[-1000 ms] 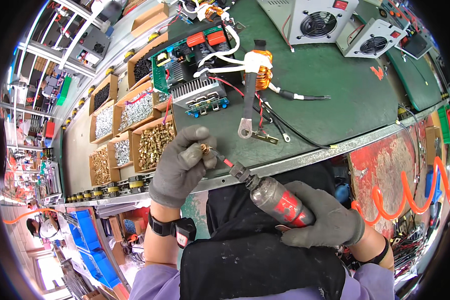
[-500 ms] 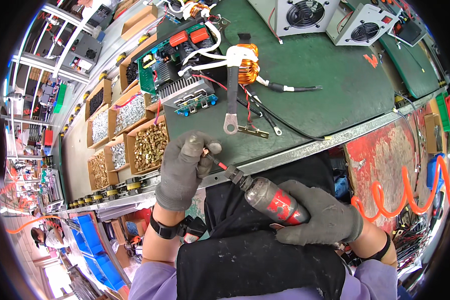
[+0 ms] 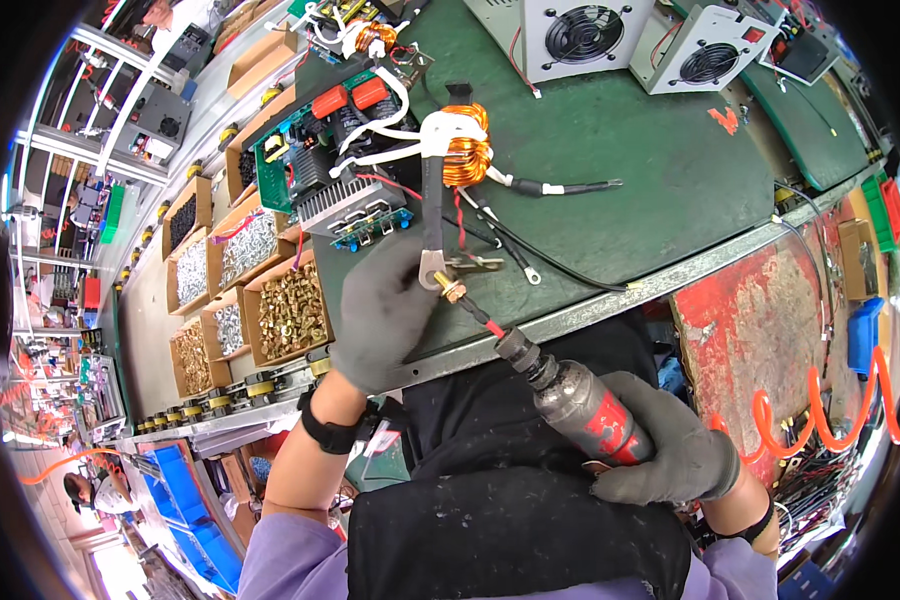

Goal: Assembling the internal components and housing of an electronic device on a production line.

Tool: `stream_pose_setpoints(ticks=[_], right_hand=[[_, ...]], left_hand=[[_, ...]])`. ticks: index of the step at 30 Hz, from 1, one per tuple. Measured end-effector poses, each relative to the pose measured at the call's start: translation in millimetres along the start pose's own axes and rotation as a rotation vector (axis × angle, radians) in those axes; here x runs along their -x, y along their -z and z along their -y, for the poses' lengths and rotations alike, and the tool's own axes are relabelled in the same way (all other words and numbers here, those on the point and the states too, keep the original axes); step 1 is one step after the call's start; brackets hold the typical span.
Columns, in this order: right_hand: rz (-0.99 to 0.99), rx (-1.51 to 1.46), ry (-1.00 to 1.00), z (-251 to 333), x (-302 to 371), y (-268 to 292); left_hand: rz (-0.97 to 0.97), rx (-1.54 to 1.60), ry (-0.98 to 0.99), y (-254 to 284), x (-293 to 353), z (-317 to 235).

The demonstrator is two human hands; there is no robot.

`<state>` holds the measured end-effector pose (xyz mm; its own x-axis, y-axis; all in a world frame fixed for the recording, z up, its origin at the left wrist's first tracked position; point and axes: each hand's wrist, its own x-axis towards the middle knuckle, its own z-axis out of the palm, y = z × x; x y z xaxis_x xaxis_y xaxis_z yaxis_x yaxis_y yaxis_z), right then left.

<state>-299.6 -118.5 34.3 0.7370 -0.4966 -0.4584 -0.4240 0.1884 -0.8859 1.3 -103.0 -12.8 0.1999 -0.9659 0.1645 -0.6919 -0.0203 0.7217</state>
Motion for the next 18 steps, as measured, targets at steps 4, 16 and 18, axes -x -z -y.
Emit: stream_pose_setpoints(ticks=[4,16,18], right_hand=[[-0.038,-0.055,-0.069,5.7,1.0,-4.7],[-0.124,0.176,-0.237,36.7,3.8,-25.5],[-0.153,0.133,-0.211,42.2,4.2,-29.6]], left_hand=[[0.077,0.378,0.250,16.7,2.7,-15.3],[0.155,0.700,0.292,24.5,12.0,-27.1],[0.116,0.714,0.303,16.2,14.9,-28.0]])
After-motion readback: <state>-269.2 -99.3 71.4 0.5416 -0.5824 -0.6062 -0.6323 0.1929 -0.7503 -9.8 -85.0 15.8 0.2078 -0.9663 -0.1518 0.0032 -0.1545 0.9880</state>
